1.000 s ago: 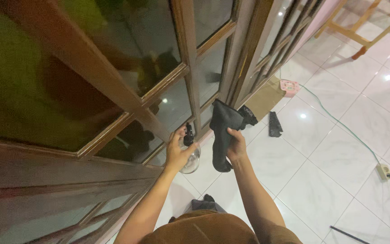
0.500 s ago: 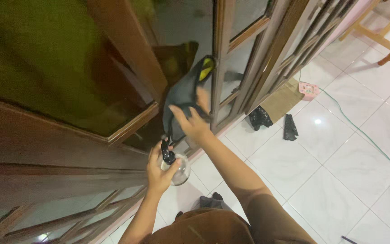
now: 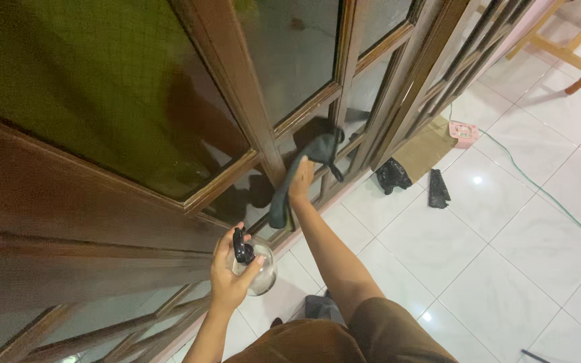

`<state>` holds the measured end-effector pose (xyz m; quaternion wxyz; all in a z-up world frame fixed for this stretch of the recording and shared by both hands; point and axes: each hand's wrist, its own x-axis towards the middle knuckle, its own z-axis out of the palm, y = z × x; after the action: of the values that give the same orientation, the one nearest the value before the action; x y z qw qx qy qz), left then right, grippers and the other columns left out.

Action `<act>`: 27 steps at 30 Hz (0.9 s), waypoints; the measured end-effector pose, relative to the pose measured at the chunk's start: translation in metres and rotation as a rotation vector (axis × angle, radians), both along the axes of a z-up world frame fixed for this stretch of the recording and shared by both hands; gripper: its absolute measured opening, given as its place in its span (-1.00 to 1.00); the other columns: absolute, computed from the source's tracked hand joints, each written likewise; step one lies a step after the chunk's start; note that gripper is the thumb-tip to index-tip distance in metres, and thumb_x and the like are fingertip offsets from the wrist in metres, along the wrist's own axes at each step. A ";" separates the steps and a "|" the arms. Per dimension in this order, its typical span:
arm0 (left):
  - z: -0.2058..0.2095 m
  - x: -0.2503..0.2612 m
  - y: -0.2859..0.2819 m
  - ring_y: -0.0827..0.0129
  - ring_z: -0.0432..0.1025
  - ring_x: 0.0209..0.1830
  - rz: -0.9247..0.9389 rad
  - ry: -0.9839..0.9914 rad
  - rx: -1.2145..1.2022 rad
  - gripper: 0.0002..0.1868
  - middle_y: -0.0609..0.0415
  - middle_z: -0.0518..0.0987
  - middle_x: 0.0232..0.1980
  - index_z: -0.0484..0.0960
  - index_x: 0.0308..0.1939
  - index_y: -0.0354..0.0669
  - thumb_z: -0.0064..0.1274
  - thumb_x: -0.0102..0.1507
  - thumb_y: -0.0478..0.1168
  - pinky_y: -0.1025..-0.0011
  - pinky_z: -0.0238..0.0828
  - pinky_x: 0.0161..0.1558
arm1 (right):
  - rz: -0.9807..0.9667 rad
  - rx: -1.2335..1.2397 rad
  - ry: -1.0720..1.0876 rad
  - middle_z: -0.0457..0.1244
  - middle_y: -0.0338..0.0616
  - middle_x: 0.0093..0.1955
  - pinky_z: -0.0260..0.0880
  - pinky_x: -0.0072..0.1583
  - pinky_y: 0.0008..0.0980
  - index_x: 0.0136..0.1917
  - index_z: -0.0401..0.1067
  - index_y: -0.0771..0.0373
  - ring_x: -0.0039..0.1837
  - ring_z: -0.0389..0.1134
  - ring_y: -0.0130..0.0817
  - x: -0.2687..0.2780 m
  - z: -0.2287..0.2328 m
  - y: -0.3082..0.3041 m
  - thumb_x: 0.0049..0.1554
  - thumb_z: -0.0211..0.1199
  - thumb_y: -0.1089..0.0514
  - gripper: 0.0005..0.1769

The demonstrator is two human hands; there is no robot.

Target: The person wipes glass panes of a wooden window frame using a cloth and a spray bottle, applying liquid to the glass and scrubbing the surface.

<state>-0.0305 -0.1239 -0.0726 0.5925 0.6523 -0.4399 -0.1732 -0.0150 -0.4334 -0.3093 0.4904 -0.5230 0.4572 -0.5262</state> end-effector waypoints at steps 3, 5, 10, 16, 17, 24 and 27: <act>-0.003 0.002 0.002 0.19 0.50 0.22 -0.028 -0.054 -0.032 -0.20 -0.16 0.44 0.40 0.35 0.37 -0.31 0.34 0.07 -0.33 0.24 0.44 0.22 | -0.168 -0.304 -0.122 -0.06 0.36 0.59 -0.17 0.51 -0.08 0.52 0.05 0.63 0.59 -0.10 0.21 -0.007 0.020 0.015 0.49 -0.17 0.02 -0.40; -0.003 0.000 0.002 0.19 0.50 0.22 -0.029 -0.030 -0.017 -0.20 -0.16 0.44 0.40 0.35 0.36 -0.31 0.34 0.07 -0.33 0.25 0.44 0.21 | -0.135 0.124 -0.245 0.21 0.26 0.44 0.08 0.50 -0.19 0.40 0.24 0.55 0.47 0.19 0.07 -0.005 0.071 0.031 0.39 -0.08 -0.03 -0.41; 0.002 -0.002 0.002 0.20 0.51 0.19 -0.017 -0.007 0.014 -0.22 -0.12 0.45 0.38 0.36 0.33 -0.30 0.34 0.06 -0.31 0.27 0.47 0.17 | -0.029 -0.618 -0.209 -0.06 0.20 0.66 -0.20 0.67 -0.16 0.59 -0.04 0.47 0.69 -0.06 0.09 -0.021 0.206 0.038 0.47 -0.26 -0.05 -0.37; -0.003 -0.001 0.008 0.20 0.50 0.23 0.017 -0.035 0.007 -0.26 -0.14 0.46 0.38 0.40 0.32 -0.29 0.33 0.08 -0.31 0.26 0.43 0.22 | -0.106 -0.634 -0.155 -0.02 0.24 0.63 -0.20 0.65 -0.09 0.54 0.07 0.50 0.65 -0.04 0.13 -0.022 0.183 -0.011 0.44 -0.18 0.01 -0.41; -0.005 0.000 0.008 0.20 0.49 0.24 0.011 -0.013 0.022 -0.25 -0.14 0.45 0.38 0.38 0.34 -0.29 0.32 0.09 -0.31 0.26 0.42 0.22 | -0.115 -0.591 -0.109 0.00 0.24 0.61 -0.18 0.64 -0.09 0.54 0.07 0.51 0.64 -0.02 0.13 -0.024 0.159 -0.021 0.43 -0.19 0.00 -0.40; -0.011 -0.004 0.003 0.20 0.48 0.24 0.021 0.067 0.050 -0.24 -0.15 0.43 0.39 0.38 0.35 -0.28 0.32 0.08 -0.32 0.27 0.46 0.18 | -0.224 -0.241 0.455 0.05 0.31 0.59 -0.28 0.62 0.05 0.47 0.21 0.45 0.64 -0.09 0.27 -0.030 -0.010 0.005 0.44 -0.20 -0.05 -0.42; -0.012 -0.006 0.002 0.21 0.48 0.25 0.000 0.061 0.025 -0.21 -0.16 0.40 0.42 0.34 0.37 -0.28 0.32 0.08 -0.31 0.27 0.46 0.19 | -0.098 0.039 -0.003 0.06 0.27 0.56 -0.07 0.55 -0.15 0.52 0.09 0.47 0.60 0.04 0.10 -0.036 -0.033 0.024 0.40 -0.16 -0.13 -0.32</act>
<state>-0.0364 -0.1215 -0.0843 0.5973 0.6540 -0.4195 -0.1986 -0.0508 -0.4092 -0.3427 0.4749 -0.4898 0.4915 -0.5413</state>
